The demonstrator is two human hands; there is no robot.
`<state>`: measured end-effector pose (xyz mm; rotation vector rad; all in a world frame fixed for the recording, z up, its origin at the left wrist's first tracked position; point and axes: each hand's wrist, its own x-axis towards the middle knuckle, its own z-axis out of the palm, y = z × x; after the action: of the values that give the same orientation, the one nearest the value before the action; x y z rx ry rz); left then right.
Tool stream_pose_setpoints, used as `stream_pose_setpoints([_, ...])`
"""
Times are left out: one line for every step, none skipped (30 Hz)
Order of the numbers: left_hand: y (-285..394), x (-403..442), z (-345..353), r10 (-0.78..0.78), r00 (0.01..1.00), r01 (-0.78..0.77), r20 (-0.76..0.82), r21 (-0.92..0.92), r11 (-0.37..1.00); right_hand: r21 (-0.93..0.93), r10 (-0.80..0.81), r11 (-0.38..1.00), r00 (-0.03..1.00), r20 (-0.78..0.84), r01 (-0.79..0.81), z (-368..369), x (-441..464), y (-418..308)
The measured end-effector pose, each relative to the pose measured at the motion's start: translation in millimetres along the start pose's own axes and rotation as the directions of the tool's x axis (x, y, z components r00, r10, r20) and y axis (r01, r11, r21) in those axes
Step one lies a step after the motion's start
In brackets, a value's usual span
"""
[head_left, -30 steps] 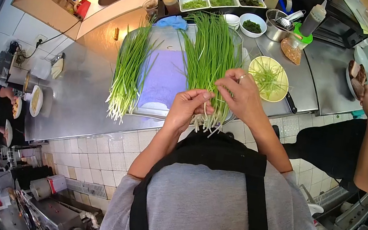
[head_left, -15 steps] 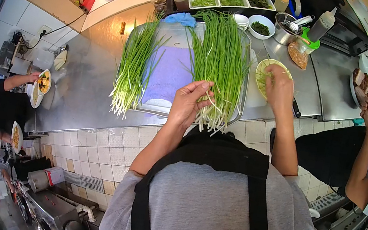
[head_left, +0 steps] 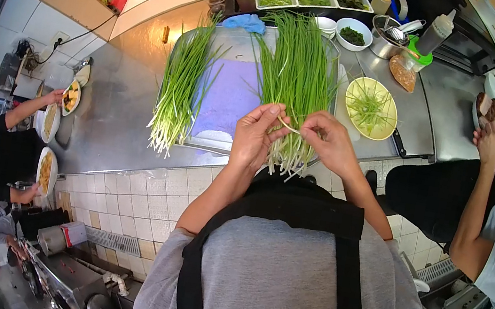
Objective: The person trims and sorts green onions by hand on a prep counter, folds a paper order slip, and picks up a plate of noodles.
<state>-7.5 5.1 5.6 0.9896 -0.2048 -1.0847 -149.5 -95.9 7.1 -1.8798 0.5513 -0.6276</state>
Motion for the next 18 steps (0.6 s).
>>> stream_pose_setpoints([0.9, 0.3, -1.7, 0.017, 1.0, -0.017, -0.015, -0.018, 1.0, -0.007, 0.006, 1.0, 1.0, 0.002, -0.006, -4.4, -2.0, 3.8])
stream_pose_setpoints([2.8, 0.6, -3.7, 0.037, 0.999, -0.038, -0.033, -0.035, 0.999, -0.012, 0.01, 1.0, 1.0, 0.007, -0.01, -9.2, -3.7, 7.3])
stream_pose_setpoints([5.7, 1.2, -6.1, 0.058, 0.997, -0.061, -0.052, -0.056, 0.997, -0.002, -0.013, 1.0, 1.0, -0.008, 0.013, -15.0, -6.2, 8.5])
stream_pose_setpoints([10.3, 1.8, -9.9, 0.085, 0.993, -0.091, -0.077, -0.075, 0.993, 0.029, 0.014, 0.999, 0.999, -0.048, -0.013, -20.3, -9.8, 13.7])
stream_pose_setpoints([17.7, 2.4, -15.5, 0.118, 0.987, -0.128, -0.107, -0.092, 0.987, 0.065, 0.039, 0.997, 0.996, -0.083, -0.034, -26.6, -12.3, 20.4])
stream_pose_setpoints([26.5, 4.2, -24.2, 0.157, 0.98, -0.166, -0.122, -0.069, 0.984, 0.044, -0.002, 0.999, 0.995, -0.103, 0.006, -36.2, -12.5, 27.9])
stream_pose_setpoints([35.4, 7.4, -34.5, 0.197, 0.971, -0.205, -0.137, -0.046, 0.978, -0.002, 0.048, 0.999, 0.991, -0.126, -0.049, -47.7, -13.3, 30.5])
stream_pose_setpoints([46.8, 10.3, -43.6, 0.242, 0.958, -0.249, -0.154, -0.025, 0.968, -0.004, 0.062, 0.998, 0.988, -0.141, -0.063, -60.7, -14.0, 37.1])
stream_pose_setpoints([62.2, 12.2, -50.1, 0.27, 0.941, -0.263, -0.203, 0.062, 0.963, -0.03, 0.092, 0.995, 0.982, -0.168, -0.098, -73.8, -14.1, 42.8])
stream_pose_setpoints([77.8, 17.2, -60.9, 0.321, 0.929, -0.285, -0.185, 0.197, 0.938, -0.128, 0.024, 0.99, 0.975, -0.222, -0.054, -83.6, -11.7, 47.9])
stream_pose_setpoints([93.1, 23.6, -74.9, 0.37, 0.912, -0.299, -0.175, 0.332, 0.895, -0.19, -0.011, 0.981, 0.968, -0.249, -0.038, -98.2, -8.9, 69.3])
stream_pose_setpoints([108.7, 29.8, -89.6, 0.408, 0.897, -0.295, -0.167, 0.46, 0.837, -0.237, 0.018, 0.968, 0.964, -0.266, -0.084, -109.7, -5.3, 77.4])
stream_pose_setpoints([123.1, 38.6, -103.7, 0.493, 0.856, -0.296, -0.156, 0.633, 0.715, -0.363, 0.032, 0.922, 0.96, -0.278, -0.136, -116.8, -1.2, 76.0])
stream_pose_setpoints([136.6, 46.4, -116.1, 0.556, 0.82, -0.261, -0.133, 0.778, 0.571, -0.483, 0.043, 0.854, 0.952, -0.303, -0.192, -121.0, 3.5, 68.7])
stream_pose_setpoints([148.7, 52.2, -124.5, 0.596, 0.795, -0.176, -0.112, 0.898, 0.403, -0.548, 0.074, 0.805, 0.954, -0.292, -0.23, -121.8, 8.4, 56.1])
stream_pose_setpoints([159.0, 57.6, -129.7, 0.621, 0.779, -0.074, -0.081, 0.973, 0.221, -0.61, 0.106, 0.745, 0.95, -0.293, -0.271, -120.1, 12.5, 46.7])
stream_pose_setpoints([164.8, 60.7, -135.7, 0.629, 0.776, 0.033, -0.047, 0.999, 0.033, -0.664, -0.015, 0.731, 0.969, -0.247, -0.158, -114.8, 15.6, 41.6])
stream_pose_setpoints([166.4, 61.2, -142.1, 0.638, 0.769, 0.103, -0.039, 0.993, -0.063, -0.711, -0.132, 0.701, 0.97, -0.202, -0.053, -110.7, 16.8, 36.4])
